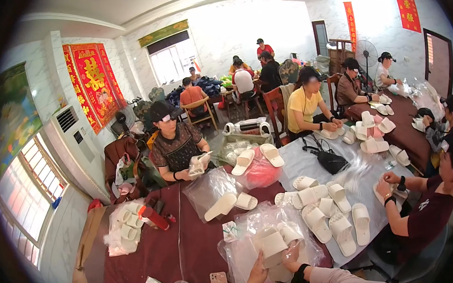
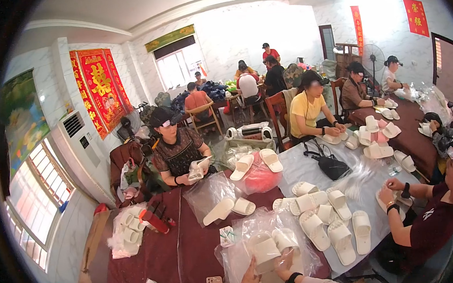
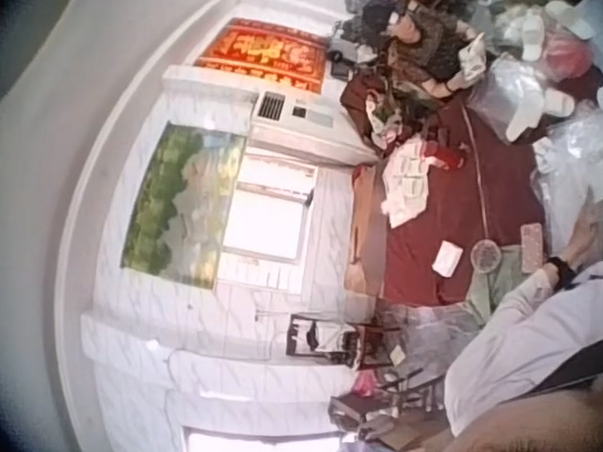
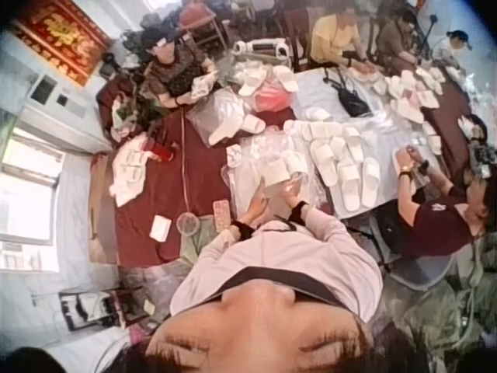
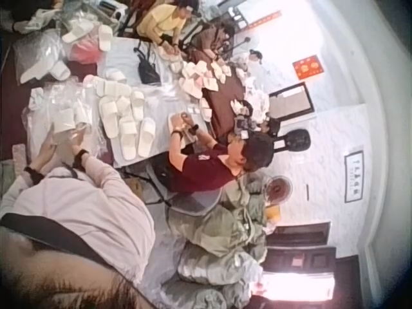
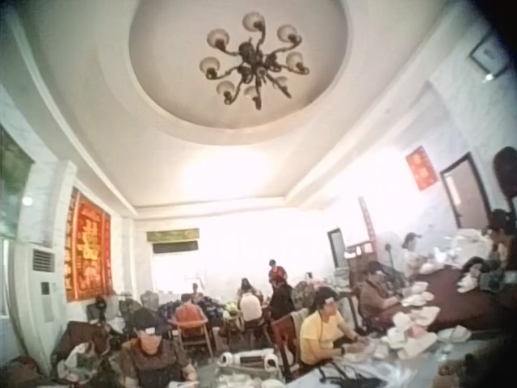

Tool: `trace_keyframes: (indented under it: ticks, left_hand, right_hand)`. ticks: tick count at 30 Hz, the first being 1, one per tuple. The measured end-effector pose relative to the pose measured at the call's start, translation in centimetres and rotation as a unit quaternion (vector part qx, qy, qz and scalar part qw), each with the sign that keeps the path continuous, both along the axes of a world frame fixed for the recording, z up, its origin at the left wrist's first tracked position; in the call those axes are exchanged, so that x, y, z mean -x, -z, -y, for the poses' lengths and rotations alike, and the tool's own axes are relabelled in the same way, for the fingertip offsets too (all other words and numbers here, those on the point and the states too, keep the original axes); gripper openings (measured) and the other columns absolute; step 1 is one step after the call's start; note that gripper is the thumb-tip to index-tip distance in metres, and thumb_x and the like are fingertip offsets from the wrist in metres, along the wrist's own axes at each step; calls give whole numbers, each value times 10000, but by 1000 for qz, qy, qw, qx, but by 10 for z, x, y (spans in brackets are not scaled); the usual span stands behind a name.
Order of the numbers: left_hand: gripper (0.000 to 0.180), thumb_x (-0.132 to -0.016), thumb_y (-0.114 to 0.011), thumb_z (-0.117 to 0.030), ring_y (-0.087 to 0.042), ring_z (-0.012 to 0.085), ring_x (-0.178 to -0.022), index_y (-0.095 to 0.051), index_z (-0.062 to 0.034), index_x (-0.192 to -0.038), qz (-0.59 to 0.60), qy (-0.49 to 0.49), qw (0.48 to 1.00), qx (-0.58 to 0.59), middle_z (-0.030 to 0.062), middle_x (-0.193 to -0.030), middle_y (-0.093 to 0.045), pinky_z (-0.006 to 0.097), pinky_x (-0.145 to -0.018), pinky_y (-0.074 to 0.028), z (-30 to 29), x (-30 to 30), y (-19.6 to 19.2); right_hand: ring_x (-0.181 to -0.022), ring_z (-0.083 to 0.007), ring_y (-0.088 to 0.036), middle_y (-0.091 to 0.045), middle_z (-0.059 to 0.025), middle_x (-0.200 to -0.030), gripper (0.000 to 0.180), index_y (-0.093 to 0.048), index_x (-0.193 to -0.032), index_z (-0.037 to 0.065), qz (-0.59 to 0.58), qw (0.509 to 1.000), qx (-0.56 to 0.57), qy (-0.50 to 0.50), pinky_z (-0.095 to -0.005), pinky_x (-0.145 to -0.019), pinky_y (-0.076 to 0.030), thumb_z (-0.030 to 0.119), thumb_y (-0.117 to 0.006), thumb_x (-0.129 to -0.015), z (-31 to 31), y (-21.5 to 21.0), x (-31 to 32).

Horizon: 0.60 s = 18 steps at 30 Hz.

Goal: The recorder is shown manually assembling and packing various shoe components at a large table in a factory or workshop setting.

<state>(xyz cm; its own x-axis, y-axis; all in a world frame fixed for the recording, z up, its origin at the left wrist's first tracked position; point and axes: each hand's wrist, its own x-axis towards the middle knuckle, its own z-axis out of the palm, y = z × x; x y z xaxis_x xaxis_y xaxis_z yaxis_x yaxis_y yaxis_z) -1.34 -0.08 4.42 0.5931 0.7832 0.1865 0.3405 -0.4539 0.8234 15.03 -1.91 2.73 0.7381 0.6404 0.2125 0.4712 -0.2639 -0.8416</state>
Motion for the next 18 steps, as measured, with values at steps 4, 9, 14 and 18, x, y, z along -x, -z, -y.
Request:
trace_keyframes:
  ticks: [4,9,14,18]
  left_hand:
    - [833,-745,-554,38,-583,173,-726,-100,-136,-1421,62,-31,955,287,171,-1311,-422,289,-642,-500,-5,3,3]
    - [791,-755,-559,26,-588,162,-773,-169,-164,-1416,65,-108,939,320,145,-1209,-514,286,-622,-506,-14,17,46]
    - [777,-757,-582,10,-603,184,-838,-200,-168,-1410,68,-115,938,320,145,-1149,-560,282,-632,-513,-13,12,41]
    - [791,-763,-616,-68,-597,251,-940,-177,-165,-1413,45,-101,958,263,164,-1141,-565,313,-755,-493,-17,21,66]
  right_hand:
    - [-1101,-469,-398,-386,-326,-1213,581,-381,-1212,-52,-41,996,70,-40,-466,-925,-343,294,-533,-771,-2,34,-2]
    - [-1211,-486,-289,-253,-314,-1341,755,-306,-1350,97,148,877,149,-433,-509,-992,-263,489,-572,-762,36,30,-10]
    - [-1268,-481,-197,-180,-273,-1394,772,-291,-1375,167,368,732,125,-560,-565,-1013,-186,550,-558,-760,54,43,-26]
    - [-1279,-460,-185,-193,-234,-1403,688,-282,-1377,279,333,739,122,-573,-607,-996,-169,540,-524,-788,64,5,-14]
